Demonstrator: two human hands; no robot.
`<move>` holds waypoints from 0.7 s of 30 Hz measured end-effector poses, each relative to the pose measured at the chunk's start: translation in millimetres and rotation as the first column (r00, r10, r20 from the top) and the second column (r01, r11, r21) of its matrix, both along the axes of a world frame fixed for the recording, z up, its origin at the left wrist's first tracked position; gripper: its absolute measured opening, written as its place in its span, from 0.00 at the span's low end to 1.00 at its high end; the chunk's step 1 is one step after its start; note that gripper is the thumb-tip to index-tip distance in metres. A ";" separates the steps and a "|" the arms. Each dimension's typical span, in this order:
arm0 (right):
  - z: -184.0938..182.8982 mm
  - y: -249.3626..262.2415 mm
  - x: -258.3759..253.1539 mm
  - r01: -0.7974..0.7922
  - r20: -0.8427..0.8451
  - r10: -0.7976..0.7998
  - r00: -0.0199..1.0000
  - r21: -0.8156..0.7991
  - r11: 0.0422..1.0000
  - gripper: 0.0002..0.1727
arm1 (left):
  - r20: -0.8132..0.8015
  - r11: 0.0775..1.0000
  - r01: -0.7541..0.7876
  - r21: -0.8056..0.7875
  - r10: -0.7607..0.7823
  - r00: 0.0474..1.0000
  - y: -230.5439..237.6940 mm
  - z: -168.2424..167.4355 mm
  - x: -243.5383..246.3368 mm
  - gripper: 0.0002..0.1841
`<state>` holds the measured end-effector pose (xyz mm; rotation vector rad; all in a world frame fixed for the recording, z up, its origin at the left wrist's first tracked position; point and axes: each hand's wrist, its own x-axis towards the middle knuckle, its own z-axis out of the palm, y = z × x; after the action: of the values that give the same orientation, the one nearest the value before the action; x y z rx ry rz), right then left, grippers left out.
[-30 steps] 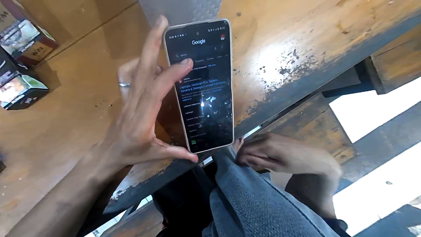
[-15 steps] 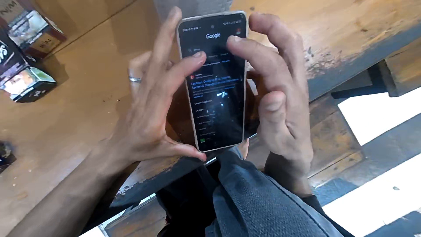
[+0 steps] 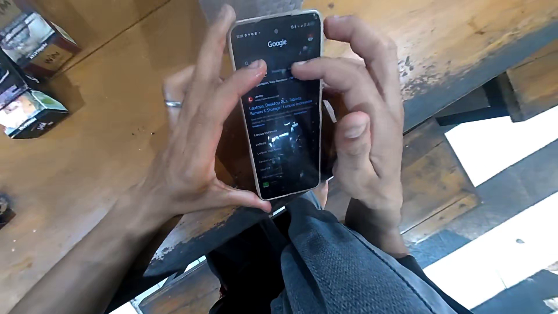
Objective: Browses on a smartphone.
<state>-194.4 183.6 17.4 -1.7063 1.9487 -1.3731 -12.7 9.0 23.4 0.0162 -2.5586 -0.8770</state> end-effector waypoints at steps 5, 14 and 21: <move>0.9 0.6 1.3 0.024 -0.018 -0.024 1.000 -0.015 1.000 0.35 | -0.005 1.000 -0.002 0.004 0.002 1.000 0.5 -0.9 -0.3 0.66; -0.6 5.9 -2.7 0.053 -0.032 -0.058 0.998 -0.138 0.989 0.36 | -0.007 1.000 -0.013 -0.006 0.013 1.000 0.5 -0.8 0.3 0.66; -0.9 0.6 1.6 0.046 -0.031 -0.047 0.998 -0.010 0.999 0.36 | -0.011 1.000 -0.011 -0.007 0.010 1.000 0.3 -1.0 0.4 0.65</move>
<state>-192.8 184.1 16.5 -1.7063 2.0140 -1.3817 -12.3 9.3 22.4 0.0225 -2.5492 -0.8613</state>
